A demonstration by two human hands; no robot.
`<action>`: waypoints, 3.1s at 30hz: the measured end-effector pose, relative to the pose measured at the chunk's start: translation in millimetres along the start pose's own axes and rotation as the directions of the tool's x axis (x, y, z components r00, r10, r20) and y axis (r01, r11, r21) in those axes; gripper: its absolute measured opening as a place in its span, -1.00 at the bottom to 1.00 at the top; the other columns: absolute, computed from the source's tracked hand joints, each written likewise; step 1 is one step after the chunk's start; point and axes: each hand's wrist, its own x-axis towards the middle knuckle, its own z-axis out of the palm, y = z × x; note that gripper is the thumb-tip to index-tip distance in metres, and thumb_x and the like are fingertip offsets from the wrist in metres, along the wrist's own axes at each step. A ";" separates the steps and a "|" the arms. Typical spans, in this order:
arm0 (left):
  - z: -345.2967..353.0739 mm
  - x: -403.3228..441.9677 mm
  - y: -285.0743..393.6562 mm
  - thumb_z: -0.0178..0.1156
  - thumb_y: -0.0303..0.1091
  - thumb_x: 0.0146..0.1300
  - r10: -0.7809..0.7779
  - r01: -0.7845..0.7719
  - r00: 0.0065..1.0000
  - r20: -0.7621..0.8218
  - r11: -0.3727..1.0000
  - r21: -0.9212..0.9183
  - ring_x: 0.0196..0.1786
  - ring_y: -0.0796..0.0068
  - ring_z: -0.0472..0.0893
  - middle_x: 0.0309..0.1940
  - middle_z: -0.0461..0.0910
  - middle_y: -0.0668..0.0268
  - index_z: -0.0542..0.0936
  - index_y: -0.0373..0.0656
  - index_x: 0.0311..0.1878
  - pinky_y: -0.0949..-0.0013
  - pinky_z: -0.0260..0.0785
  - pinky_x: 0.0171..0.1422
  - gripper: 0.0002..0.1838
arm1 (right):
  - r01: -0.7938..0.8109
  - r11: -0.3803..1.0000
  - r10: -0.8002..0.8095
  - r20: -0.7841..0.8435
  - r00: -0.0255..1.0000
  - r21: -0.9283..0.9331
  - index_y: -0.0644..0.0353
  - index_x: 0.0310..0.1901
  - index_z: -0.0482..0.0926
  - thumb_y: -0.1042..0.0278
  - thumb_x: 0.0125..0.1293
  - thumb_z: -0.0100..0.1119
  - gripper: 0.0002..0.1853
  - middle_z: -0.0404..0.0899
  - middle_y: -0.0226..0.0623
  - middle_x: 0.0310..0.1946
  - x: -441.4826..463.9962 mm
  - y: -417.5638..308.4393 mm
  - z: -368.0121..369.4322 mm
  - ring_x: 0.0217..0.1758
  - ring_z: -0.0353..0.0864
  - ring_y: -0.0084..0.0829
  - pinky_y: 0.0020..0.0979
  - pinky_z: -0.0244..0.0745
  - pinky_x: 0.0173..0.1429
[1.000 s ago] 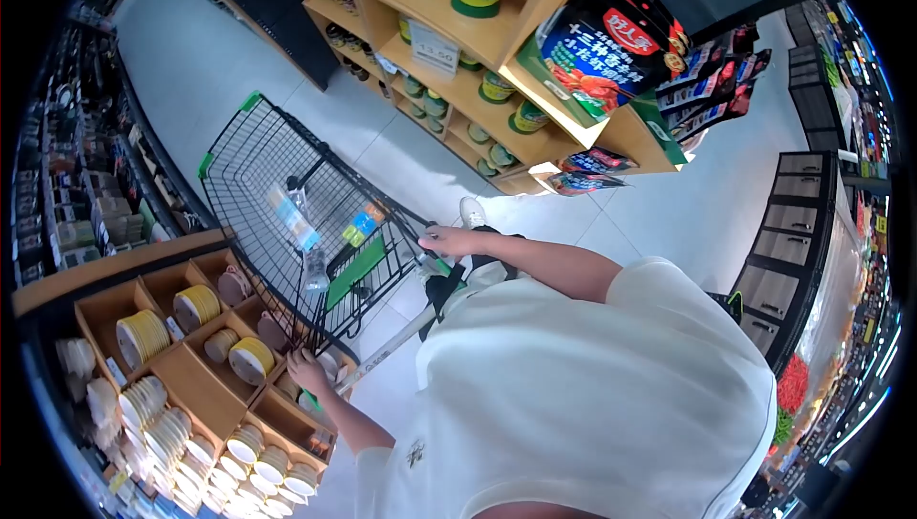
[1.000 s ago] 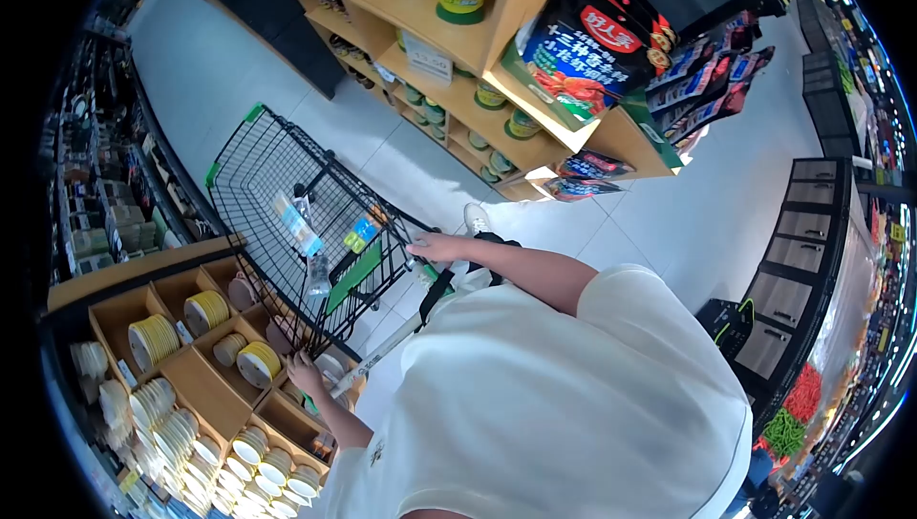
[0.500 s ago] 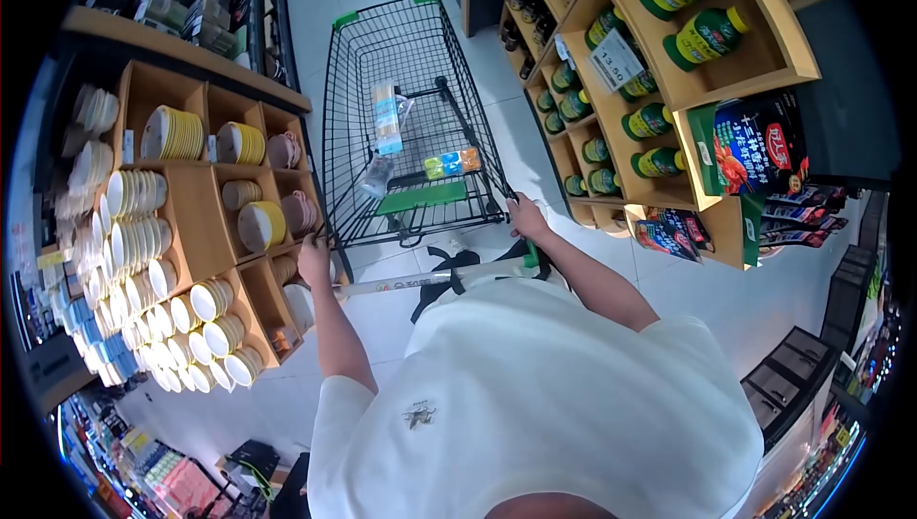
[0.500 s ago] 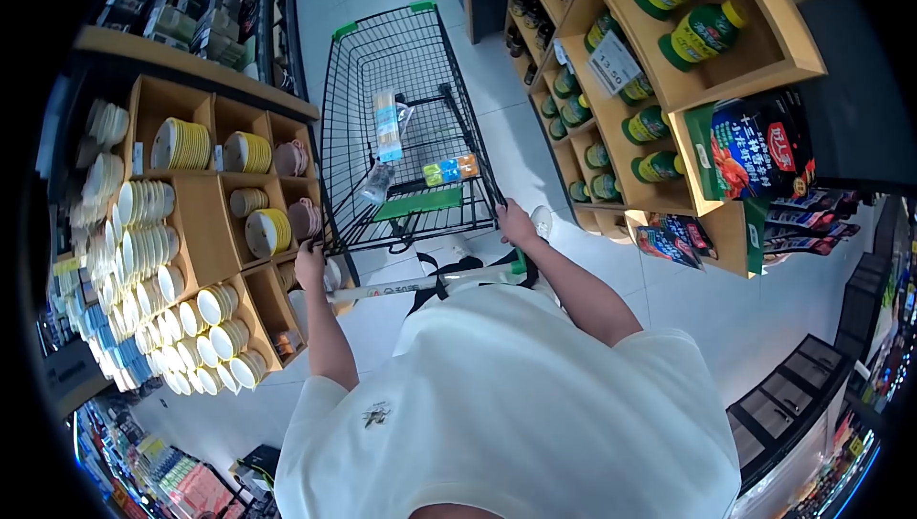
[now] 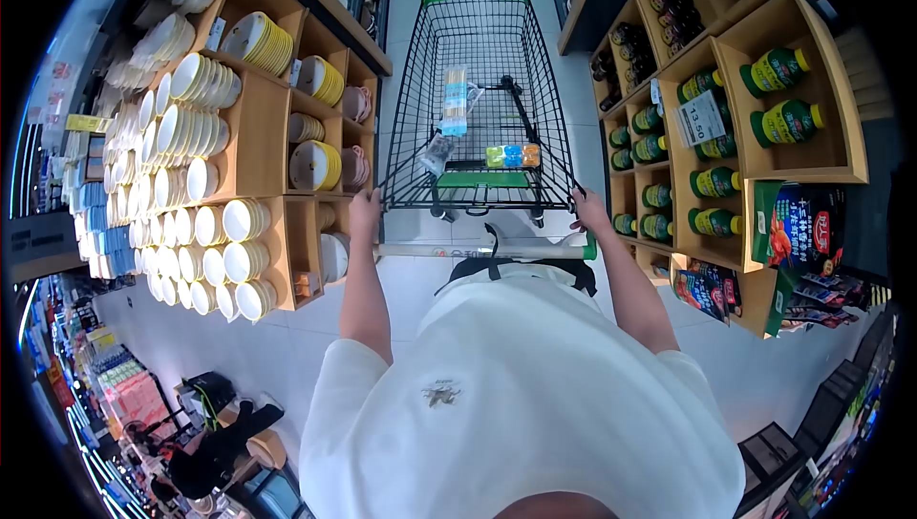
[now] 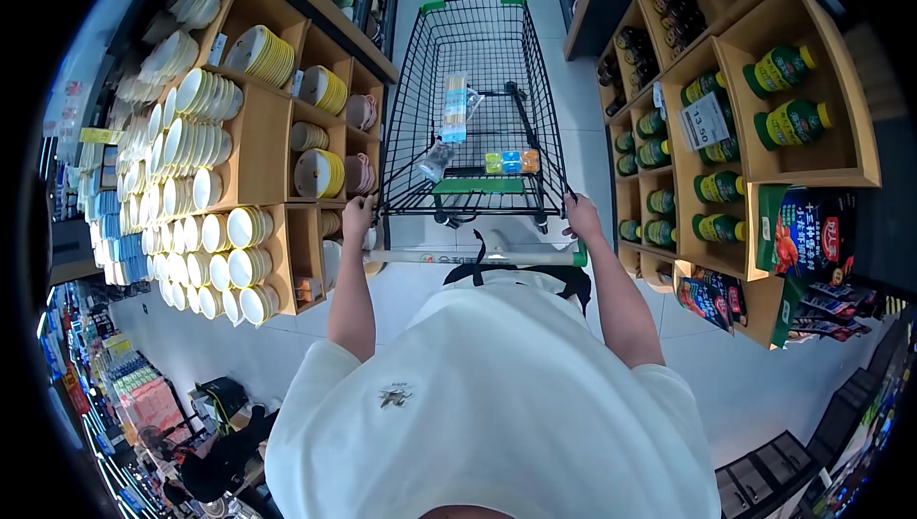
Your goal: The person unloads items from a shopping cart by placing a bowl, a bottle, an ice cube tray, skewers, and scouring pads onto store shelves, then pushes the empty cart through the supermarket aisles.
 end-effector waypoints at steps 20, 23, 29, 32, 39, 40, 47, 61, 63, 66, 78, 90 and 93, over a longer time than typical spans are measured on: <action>-3.2 1.2 -1.7 0.06 -0.12 0.45 -0.030 0.053 0.983 -0.181 0.991 0.122 -0.07 -0.20 0.65 -0.19 0.67 -0.17 0.66 -0.32 -0.12 -0.06 0.50 0.06 -0.61 | -0.042 0.994 0.045 0.025 0.999 -0.102 0.44 0.07 0.48 -0.09 0.51 0.01 -0.42 0.63 -0.01 -0.33 51.3 -67.7 4.3 -0.53 0.74 -0.16 -0.31 0.64 -0.56; -4.8 8.5 -3.6 0.07 -0.10 0.44 -0.034 0.062 0.979 -0.203 0.989 0.134 -0.07 -0.20 0.65 -0.19 0.68 -0.14 0.67 -0.31 -0.14 -0.07 0.50 0.05 -0.59 | -0.050 0.992 0.053 0.028 0.998 -0.116 0.45 0.04 0.50 -0.11 0.51 0.00 -0.40 0.64 0.01 -0.32 49.0 -78.4 9.2 -0.52 0.75 -0.16 -0.32 0.66 -0.53; -5.1 53.3 -19.2 0.03 -0.02 0.47 -0.091 0.103 0.992 -0.082 0.984 0.145 -0.17 0.03 0.74 -0.15 0.70 -0.08 0.64 -0.19 0.12 0.09 0.57 -0.06 -0.55 | -0.002 0.966 0.000 -0.008 1.000 -0.260 0.42 -0.10 0.56 -0.12 0.53 -0.05 -0.42 0.64 -0.04 -0.44 42.1 -101.5 15.4 -0.50 0.74 -0.19 -0.29 0.66 -0.41; 7.4 89.2 -36.4 0.12 -0.01 0.41 -0.092 0.093 0.995 -0.022 0.995 0.028 0.00 -0.16 0.66 -0.15 0.69 -0.11 0.68 -0.25 -0.02 -0.04 0.51 0.09 -0.55 | 0.120 0.818 -0.219 -0.111 0.969 -0.562 0.36 -0.15 0.61 -0.07 0.53 -0.06 -0.47 0.68 0.06 -0.34 69.1 -85.4 22.3 -0.31 0.74 -0.06 -0.13 0.64 -0.16; -4.9 112.8 -1.0 0.08 0.00 0.46 -0.204 0.192 0.963 0.174 0.978 0.085 -0.31 0.15 0.75 -0.18 0.72 0.00 0.64 -0.25 0.06 0.21 0.62 -0.23 -0.53 | 0.095 0.772 -0.235 -0.143 0.962 -0.629 0.22 -0.13 0.67 -0.03 0.54 -0.09 -0.53 0.70 0.06 -0.19 80.0 -109.4 21.5 -0.05 0.67 0.08 -0.01 0.55 0.07; -8.2 113.7 4.4 0.07 -0.01 0.46 -0.200 0.184 0.959 0.201 0.978 0.096 -0.32 0.12 0.75 -0.17 0.72 0.00 0.62 -0.26 0.09 0.18 0.63 -0.24 -0.53 | 0.077 0.779 -0.205 -0.137 0.969 -0.623 0.21 -0.13 0.67 -0.03 0.53 -0.10 -0.53 0.70 0.05 -0.19 83.3 -115.4 19.2 -0.06 0.68 0.06 -0.02 0.55 0.07; 12.0 179.3 -27.0 0.01 0.06 0.44 -0.158 0.126 0.966 0.203 0.978 0.164 -0.08 -0.02 0.73 -0.10 0.70 -0.09 0.63 -0.20 0.14 0.08 0.59 0.05 -0.47 | 0.078 0.809 -0.163 -0.093 0.982 -0.583 0.18 -0.10 0.67 -0.09 0.50 -0.13 -0.50 0.72 0.01 -0.19 132.7 -132.4 22.6 -0.05 0.70 0.03 -0.02 0.55 0.12; -16.7 181.5 47.1 -0.04 0.01 0.48 -0.110 0.051 0.985 0.130 0.919 0.390 -0.03 -0.18 0.65 -0.12 0.68 -0.13 0.64 -0.16 0.12 -0.04 0.50 0.10 -0.52 | 0.325 0.740 -0.529 -0.213 0.821 -0.589 0.33 0.12 0.53 0.44 0.29 0.07 -0.63 0.60 0.11 -0.06 155.9 -191.0 37.3 0.06 0.59 0.07 -0.04 0.55 0.14; -20.3 179.2 62.6 -0.06 0.00 0.50 -0.133 0.076 0.983 0.130 0.924 0.375 -0.02 -0.18 0.65 -0.13 0.68 -0.12 0.64 -0.16 0.11 -0.04 0.50 0.11 -0.53 | 0.385 0.793 -0.507 -0.161 0.847 -0.471 0.32 0.19 0.49 0.44 0.29 0.12 -0.58 0.55 0.11 0.09 164.7 -222.8 52.5 0.19 0.52 0.07 -0.08 0.46 0.27; -31.1 184.9 88.7 -0.09 0.00 0.52 -0.238 0.130 0.956 0.171 0.868 0.479 -0.06 -0.18 0.66 -0.17 0.68 -0.15 0.63 -0.16 0.12 -0.07 0.50 0.06 -0.53 | 0.408 0.812 -0.474 -0.066 0.878 -0.418 0.35 0.20 0.47 0.45 0.25 0.16 -0.54 0.55 0.09 0.04 210.3 -241.3 99.5 0.22 0.48 0.04 -0.10 0.39 0.34; -14.6 215.7 75.4 0.03 -0.06 0.50 -0.209 0.084 0.945 0.253 0.898 0.431 -0.19 -0.17 0.67 -0.32 0.69 -0.07 0.57 -0.21 -0.02 -0.12 0.49 -0.09 -0.63 | 0.314 0.220 -0.193 0.274 0.942 -0.924 0.04 0.36 0.32 0.36 0.37 0.06 -0.49 0.41 -0.07 0.30 452.6 -174.6 217.0 0.46 0.26 0.04 0.18 0.29 0.35; -18.4 223.3 77.1 0.09 -0.16 0.46 -0.275 0.198 0.935 0.224 0.929 0.312 -0.26 -0.11 0.68 -0.31 0.68 -0.04 0.61 -0.21 -0.03 -0.01 0.52 -0.14 -0.70 | 0.352 0.124 -0.036 0.350 0.936 -0.928 -0.03 0.47 0.17 0.42 0.32 0.12 -0.32 0.26 -0.14 0.45 489.7 -162.8 256.3 0.59 0.08 0.03 0.24 -0.07 0.53; -20.5 223.6 78.9 0.09 -0.15 0.47 -0.276 0.197 0.934 0.225 0.927 0.320 -0.25 -0.12 0.68 -0.32 0.67 -0.05 0.61 -0.21 -0.03 -0.03 0.52 -0.13 -0.69 | 0.420 0.093 -0.129 0.407 0.904 -0.903 0.03 0.34 0.32 0.37 0.36 0.04 -0.51 0.46 -0.15 0.26 495.7 -166.0 259.5 0.40 0.37 -0.05 0.22 0.10 0.47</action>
